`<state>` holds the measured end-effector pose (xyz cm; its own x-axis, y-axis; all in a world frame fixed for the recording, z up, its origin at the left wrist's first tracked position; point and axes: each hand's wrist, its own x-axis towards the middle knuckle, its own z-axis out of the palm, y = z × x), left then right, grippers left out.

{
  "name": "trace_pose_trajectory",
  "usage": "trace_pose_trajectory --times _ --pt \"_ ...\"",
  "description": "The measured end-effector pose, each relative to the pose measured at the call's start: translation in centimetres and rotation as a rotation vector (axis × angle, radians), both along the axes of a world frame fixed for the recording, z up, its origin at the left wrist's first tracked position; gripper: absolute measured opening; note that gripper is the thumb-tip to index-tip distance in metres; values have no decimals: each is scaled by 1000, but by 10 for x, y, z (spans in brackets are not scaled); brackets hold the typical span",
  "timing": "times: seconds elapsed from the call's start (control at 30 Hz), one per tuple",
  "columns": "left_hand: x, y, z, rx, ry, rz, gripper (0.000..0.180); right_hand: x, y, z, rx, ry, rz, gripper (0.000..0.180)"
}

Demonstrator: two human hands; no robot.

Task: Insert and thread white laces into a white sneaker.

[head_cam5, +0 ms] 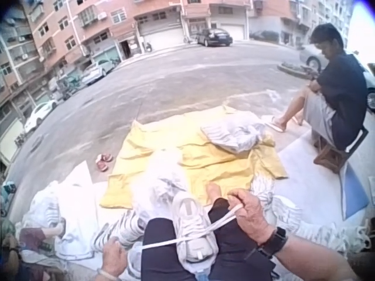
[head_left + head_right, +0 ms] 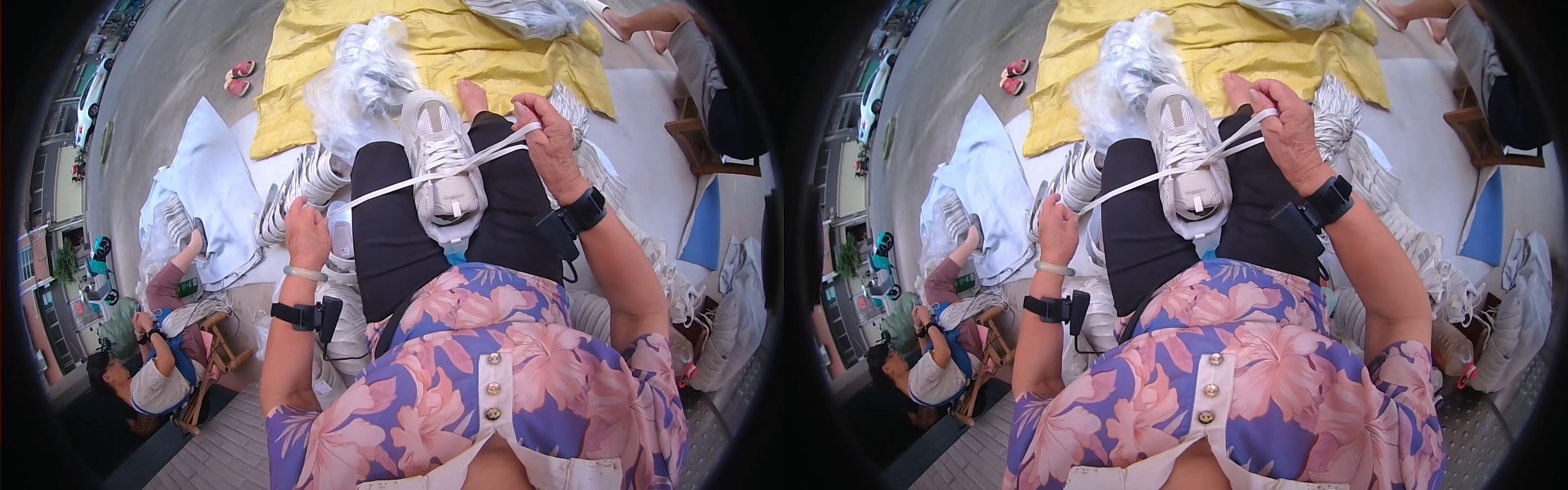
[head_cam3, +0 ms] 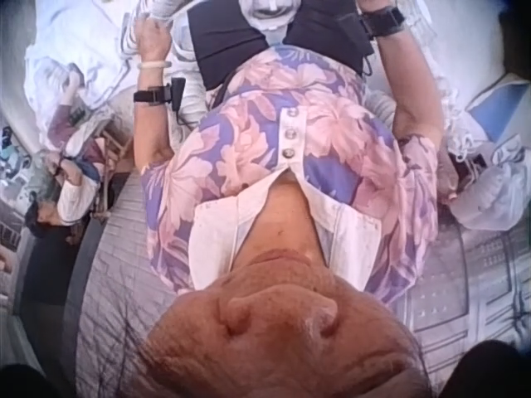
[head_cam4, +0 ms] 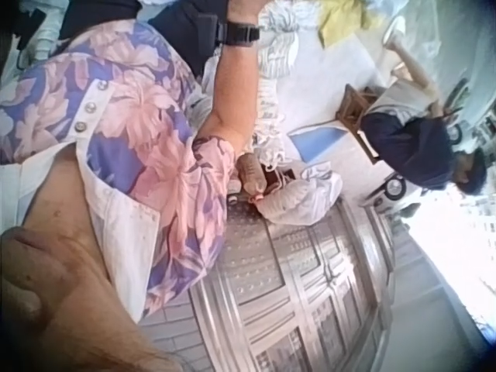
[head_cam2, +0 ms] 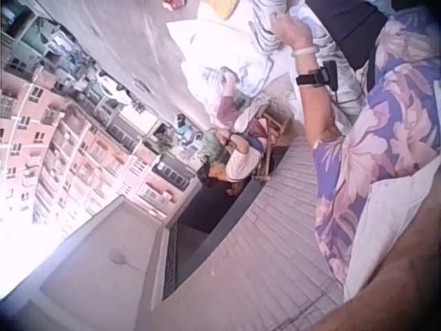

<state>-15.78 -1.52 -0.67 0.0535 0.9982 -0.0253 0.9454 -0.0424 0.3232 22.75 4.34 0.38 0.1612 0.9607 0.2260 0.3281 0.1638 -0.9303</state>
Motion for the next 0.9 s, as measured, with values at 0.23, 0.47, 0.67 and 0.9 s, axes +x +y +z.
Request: trace_pose_trajectory --times 0.23,0.47,0.67,0.9 --pt "119 27 33 226 19 -490 39 -9 -7 16 -63 163 -3 18" --pt "116 41 13 261 184 -629 4 -14 -7 17 -229 414 41 22" --pt "40 39 34 317 384 -325 5 -31 -12 -7 -86 98 219 10" --pt "-107 -1 32 253 573 -62 6 -32 -31 -6 169 -366 315 23"
